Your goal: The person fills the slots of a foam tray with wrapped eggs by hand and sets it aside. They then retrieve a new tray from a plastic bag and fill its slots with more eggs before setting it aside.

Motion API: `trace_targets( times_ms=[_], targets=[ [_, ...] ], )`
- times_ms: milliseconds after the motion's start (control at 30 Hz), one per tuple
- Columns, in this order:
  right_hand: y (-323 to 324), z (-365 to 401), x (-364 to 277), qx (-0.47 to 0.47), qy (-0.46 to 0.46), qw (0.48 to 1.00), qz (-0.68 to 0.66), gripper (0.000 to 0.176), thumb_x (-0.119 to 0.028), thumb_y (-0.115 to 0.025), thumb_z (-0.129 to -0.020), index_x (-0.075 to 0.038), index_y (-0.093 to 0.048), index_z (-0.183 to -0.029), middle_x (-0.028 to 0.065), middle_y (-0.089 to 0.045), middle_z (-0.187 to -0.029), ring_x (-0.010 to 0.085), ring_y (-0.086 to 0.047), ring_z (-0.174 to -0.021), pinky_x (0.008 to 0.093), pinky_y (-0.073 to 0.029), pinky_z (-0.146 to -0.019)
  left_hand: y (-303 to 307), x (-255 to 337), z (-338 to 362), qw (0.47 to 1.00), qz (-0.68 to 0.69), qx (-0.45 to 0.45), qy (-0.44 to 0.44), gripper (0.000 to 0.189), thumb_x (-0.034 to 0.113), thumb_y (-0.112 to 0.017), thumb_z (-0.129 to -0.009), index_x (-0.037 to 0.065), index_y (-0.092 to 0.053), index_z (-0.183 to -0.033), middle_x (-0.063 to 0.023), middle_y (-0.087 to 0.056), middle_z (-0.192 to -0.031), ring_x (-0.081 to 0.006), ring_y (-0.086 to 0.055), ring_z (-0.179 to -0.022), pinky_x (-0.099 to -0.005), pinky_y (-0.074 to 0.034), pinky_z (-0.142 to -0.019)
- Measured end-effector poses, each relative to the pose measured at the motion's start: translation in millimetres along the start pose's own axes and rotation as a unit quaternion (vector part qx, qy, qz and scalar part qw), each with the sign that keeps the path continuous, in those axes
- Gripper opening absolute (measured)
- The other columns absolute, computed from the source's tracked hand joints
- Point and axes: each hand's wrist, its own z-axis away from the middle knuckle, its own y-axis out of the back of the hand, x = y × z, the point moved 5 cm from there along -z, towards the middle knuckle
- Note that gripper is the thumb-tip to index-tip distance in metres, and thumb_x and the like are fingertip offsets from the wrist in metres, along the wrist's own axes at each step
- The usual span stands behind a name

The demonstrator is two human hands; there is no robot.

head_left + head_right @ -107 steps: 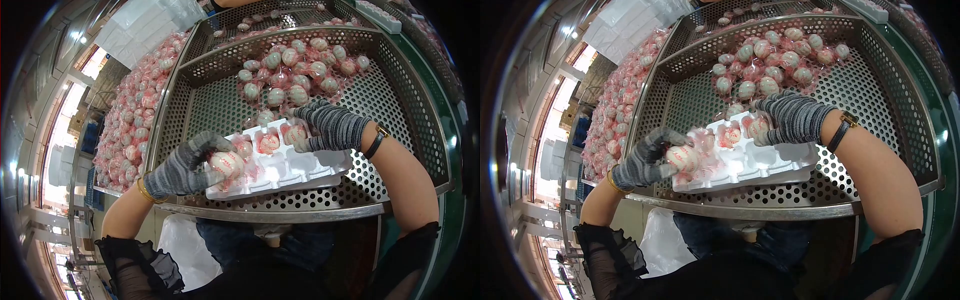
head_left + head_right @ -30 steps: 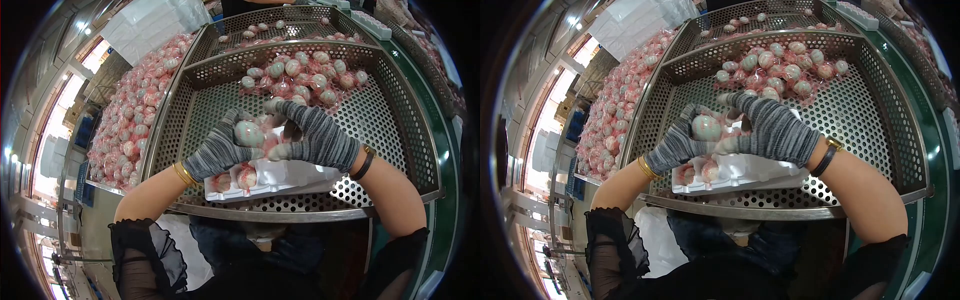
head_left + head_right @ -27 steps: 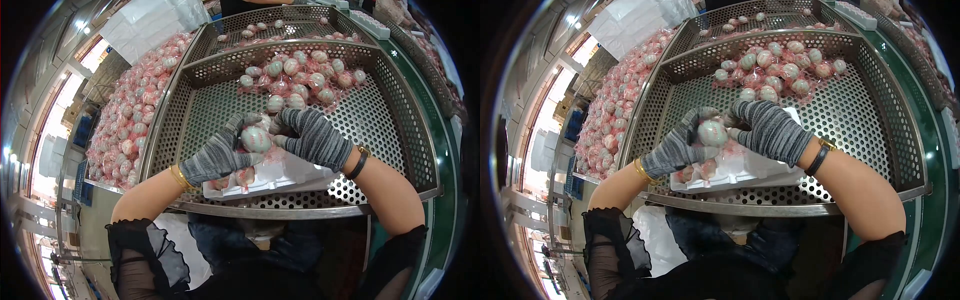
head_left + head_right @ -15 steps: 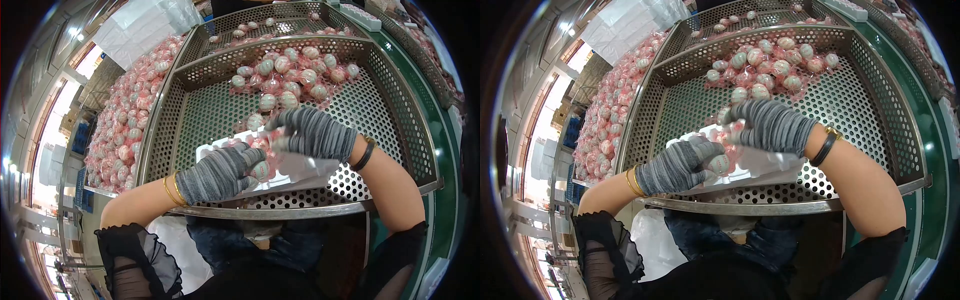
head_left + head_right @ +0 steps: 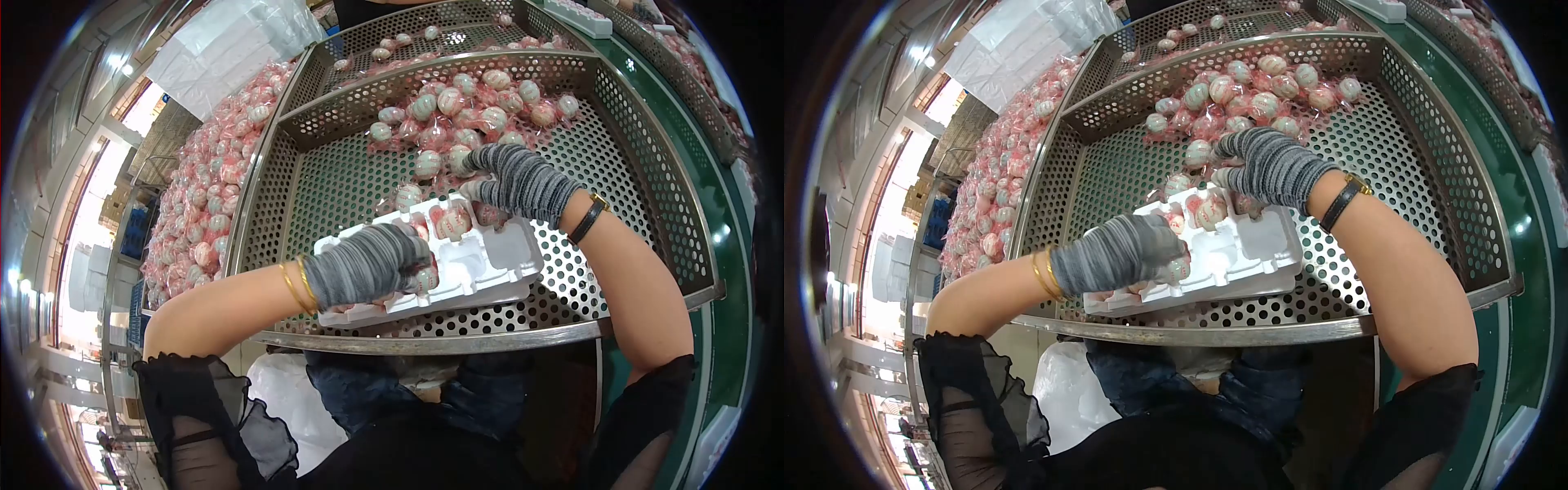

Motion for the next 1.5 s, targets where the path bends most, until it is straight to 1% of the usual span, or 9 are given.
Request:
trace_targets(
  times_ms=[133,233,333,700,900,1067,1200,1300,1500],
  targets=[
    [4.0,-1.9,-0.1,0.008,0.004,1.000,-0.011,0.038,-0.033,-0.058,-0.082,-0.005,-0.061,-0.108,0.0190,-0.063,-0.098,0.0316,-0.060,-0.092,0.0380,-0.047,-0.083,-3.6,6.9,1.5,0.996,-0.084,0.032,0.024,0.026,0.024,-0.061,-0.078,0.007,-0.063,-0.097,-0.0106,-0.060,-0.086,-0.0290,-0.058,-0.077,-0.0371,-0.048,-0.072],
    [10.1,-2.9,2.1,0.009,-0.003,1.000,-0.004,0.037,-0.033,-0.058,-0.082,-0.004,-0.061,-0.105,0.0192,-0.063,-0.098,0.0328,-0.060,-0.092,0.0387,-0.047,-0.082,6.1,-16.4,-1.9,0.991,0.120,0.027,-0.062,0.022,0.022,-0.063,-0.079,0.006,-0.065,-0.094,-0.0089,-0.064,-0.086,-0.0210,-0.061,-0.073,-0.0330,-0.050,-0.068],
    [6.1,-0.3,7.1,-0.074,-0.053,0.992,0.092,0.033,-0.026,-0.059,-0.084,-0.003,-0.060,-0.108,0.0162,-0.065,-0.097,0.0243,-0.063,-0.090,0.0319,-0.048,-0.082,35.1,-69.5,-25.6,0.936,0.307,0.124,0.120,0.021,0.021,-0.065,-0.082,0.003,-0.066,-0.094,-0.0038,-0.066,-0.076,-0.0107,-0.059,-0.066,-0.0244,-0.049,-0.064],
    [-4.0,5.8,19.7,-0.141,-0.065,0.987,0.038,0.030,-0.025,-0.053,-0.083,-0.005,-0.060,-0.104,0.0168,-0.064,-0.092,0.0323,-0.062,-0.088,0.0399,-0.047,-0.080,0.0,-173.3,-130.0,0.945,0.111,0.188,0.242,0.079,0.045,-0.071,-0.066,-0.007,-0.043,-0.119,-0.0255,-0.055,-0.109,-0.0360,-0.056,-0.097,-0.0394,-0.044,-0.086],
    [-0.8,5.1,19.1,-0.140,-0.089,0.985,0.050,0.031,-0.028,-0.053,-0.085,-0.006,-0.061,-0.104,0.0154,-0.065,-0.093,0.0312,-0.062,-0.089,0.0382,-0.047,-0.081,49.8,-89.1,-53.0,0.882,0.402,0.231,0.089,0.070,0.008,-0.077,-0.069,0.000,-0.037,-0.126,-0.0077,-0.053,-0.115,-0.0138,-0.053,-0.100,-0.0258,-0.044,-0.089],
    [-10.3,0.2,32.6,-0.165,-0.073,0.983,0.031,0.036,-0.035,-0.051,-0.089,-0.003,-0.059,-0.104,0.0137,-0.066,-0.086,0.0270,-0.064,-0.082,0.0353,-0.049,-0.077,54.6,-0.8,3.6,0.963,0.178,0.200,0.017,0.077,0.031,-0.079,-0.068,0.002,-0.039,-0.128,-0.0124,-0.058,-0.110,-0.0169,-0.059,-0.095,-0.0285,-0.047,-0.084],
    [-9.8,4.8,25.1,-0.193,-0.106,0.975,-0.022,0.038,-0.036,-0.048,-0.091,-0.002,-0.058,-0.107,0.0107,-0.067,-0.082,0.0227,-0.064,-0.080,0.0331,-0.049,-0.075,35.4,21.2,2.4,0.993,-0.072,0.082,0.043,0.076,0.061,-0.061,-0.071,0.008,-0.048,-0.123,-0.0188,-0.061,-0.075,-0.0312,-0.063,-0.067,-0.0361,-0.049,-0.061],
    [-8.7,4.8,25.2,-0.189,-0.096,0.977,0.023,0.038,-0.037,-0.047,-0.092,-0.003,-0.058,-0.107,0.0081,-0.067,-0.080,0.0214,-0.063,-0.079,0.0325,-0.048,-0.075,33.9,28.5,-5.2,0.988,-0.141,0.012,0.063,0.077,0.061,-0.059,-0.071,0.007,-0.047,-0.124,-0.0170,-0.061,-0.072,-0.0303,-0.062,-0.065,-0.0372,-0.048,-0.059],
    [-9.9,3.1,27.0,-0.171,-0.093,0.979,0.069,0.034,-0.033,-0.047,-0.088,-0.004,-0.060,-0.102,0.0121,-0.066,-0.088,0.0282,-0.063,-0.086,0.0382,-0.047,-0.080,37.1,41.7,-38.5,0.974,-0.218,-0.053,0.017,0.049,0.051,-0.059,-0.073,0.003,-0.063,-0.084,-0.0166,-0.061,-0.069,-0.0291,-0.062,-0.064,-0.0393,-0.047,-0.057]
  ],
)
